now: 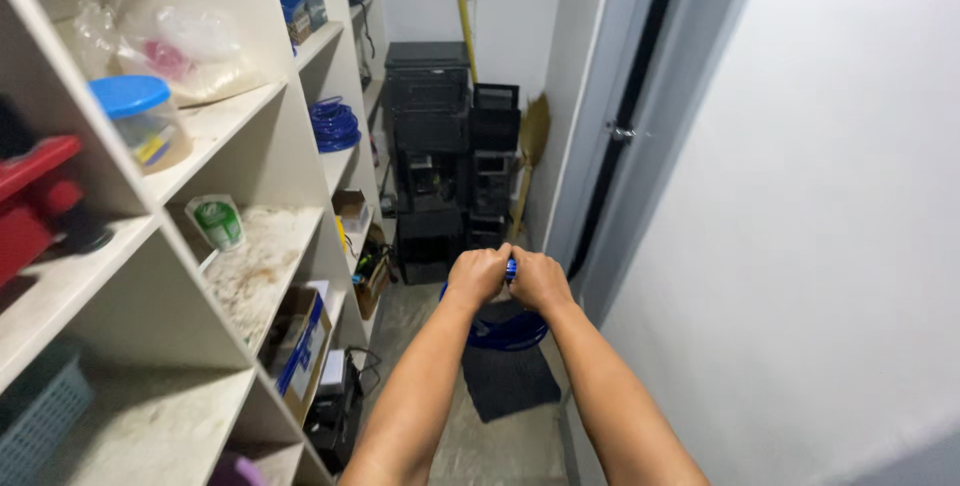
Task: The person picks up coiled blue network cables one at a time from a work table and carries them to a white shelving unit, placing and arranging each coil into a shelf cubby alongside other cable coils. They repeat the carry-and-place cycle for several coils, adjusting the coils on the shelf.
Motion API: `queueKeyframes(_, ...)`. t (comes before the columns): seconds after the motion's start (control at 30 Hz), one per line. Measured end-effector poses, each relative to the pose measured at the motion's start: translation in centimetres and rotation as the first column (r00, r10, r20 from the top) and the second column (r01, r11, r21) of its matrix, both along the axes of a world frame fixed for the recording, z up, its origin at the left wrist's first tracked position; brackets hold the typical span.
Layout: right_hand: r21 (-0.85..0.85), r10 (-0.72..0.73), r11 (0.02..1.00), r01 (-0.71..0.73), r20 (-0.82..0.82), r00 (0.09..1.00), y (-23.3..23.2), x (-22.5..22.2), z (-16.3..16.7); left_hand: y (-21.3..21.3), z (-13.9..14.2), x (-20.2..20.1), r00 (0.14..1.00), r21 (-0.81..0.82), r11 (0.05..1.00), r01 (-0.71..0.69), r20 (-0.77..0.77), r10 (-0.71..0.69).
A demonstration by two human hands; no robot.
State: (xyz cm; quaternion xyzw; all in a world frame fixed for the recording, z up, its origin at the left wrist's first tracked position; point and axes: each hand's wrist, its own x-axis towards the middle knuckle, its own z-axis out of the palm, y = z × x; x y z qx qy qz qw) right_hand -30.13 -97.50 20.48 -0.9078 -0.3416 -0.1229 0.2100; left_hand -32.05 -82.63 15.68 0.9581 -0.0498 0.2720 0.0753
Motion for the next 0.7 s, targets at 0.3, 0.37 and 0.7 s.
queueKeyframes(0.3, 0.165, 0.066, 0.985, -0.052, -0.078, 0.995, 7.3, 15.4, -2.6, 7.6, -0.3, 12.3, 0.996, -0.124, 0.991, -0.055, -0.08, 0.045)
queueKeyframes(0.37, 0.176, 0.058, 0.984, -0.043, -0.078, 0.995, 9.5, 19.3, -3.2, 10.2, -0.5, 15.7, 0.995, -0.167, 0.981, -0.095, -0.059, 0.086)
queueKeyframes(0.7, 0.281, 0.064, 0.958, -0.052, -0.035, 0.997, 24.4, 36.9, -2.7, 25.4, 2.0, 31.3, 0.953, -0.384, 0.872, -0.302, -0.13, 0.273)
